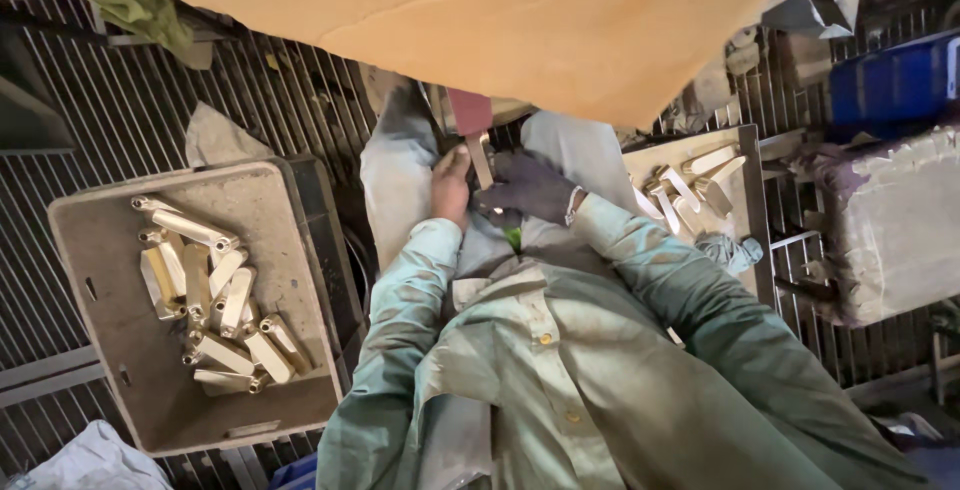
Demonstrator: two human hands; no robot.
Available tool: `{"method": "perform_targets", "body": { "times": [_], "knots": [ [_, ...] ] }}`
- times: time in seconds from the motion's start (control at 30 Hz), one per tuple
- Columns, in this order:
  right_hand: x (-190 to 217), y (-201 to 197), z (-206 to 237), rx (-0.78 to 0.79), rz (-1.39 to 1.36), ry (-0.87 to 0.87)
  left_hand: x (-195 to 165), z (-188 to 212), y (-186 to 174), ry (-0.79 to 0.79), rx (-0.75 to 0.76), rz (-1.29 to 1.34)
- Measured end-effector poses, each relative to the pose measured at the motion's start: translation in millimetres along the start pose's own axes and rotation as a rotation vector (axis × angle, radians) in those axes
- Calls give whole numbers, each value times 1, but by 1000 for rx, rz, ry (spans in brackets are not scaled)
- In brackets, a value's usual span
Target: The person sits on the floor and repeatedly picks up brass-colored metal parts from a container. They rub each part against a grinding wheel to smooth the surface, then place the finished parts onto a nearby tray.
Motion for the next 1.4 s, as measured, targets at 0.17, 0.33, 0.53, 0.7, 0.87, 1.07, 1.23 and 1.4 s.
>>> {"method": "perform_targets", "body": {
  "times": [0.17, 0.33, 0.53, 0.7, 0.87, 1.07, 1.23, 1.4],
  "knots": [
    [-1, 10, 15, 25, -135, -65, -28, 16, 1, 204, 79, -95],
    [3, 11, 31, -27, 95, -411, -68, 48, -1, 431, 175, -148],
    [-10, 13, 50, -34, 335, -285, -93, 96, -1, 456, 231, -175],
    [3, 21, 61, -103, 229, -378, -102, 102, 2, 432, 146, -130],
    [7, 27, 67, -257, 354, -397, -109, 110, 5, 490, 13, -229],
    [6, 24, 68, -173, 336, -363, -123, 113, 6, 443, 219, -168],
    [10, 24, 69, -49, 348, -210, -130, 106, -7, 375, 478, -161],
    [8, 22, 56, -23, 256, -160, -113, 87, -6, 333, 501, -115]
  ]
}}
Point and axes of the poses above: each hand's wrist, its own z-axis away from the middle knuckle, its own y-axis out of the palm, x = y × z, the point moved 4 cm from there along -z, towards the middle knuckle, and after that the axes turned 14 degrees about -z, right-handed, at the moved point
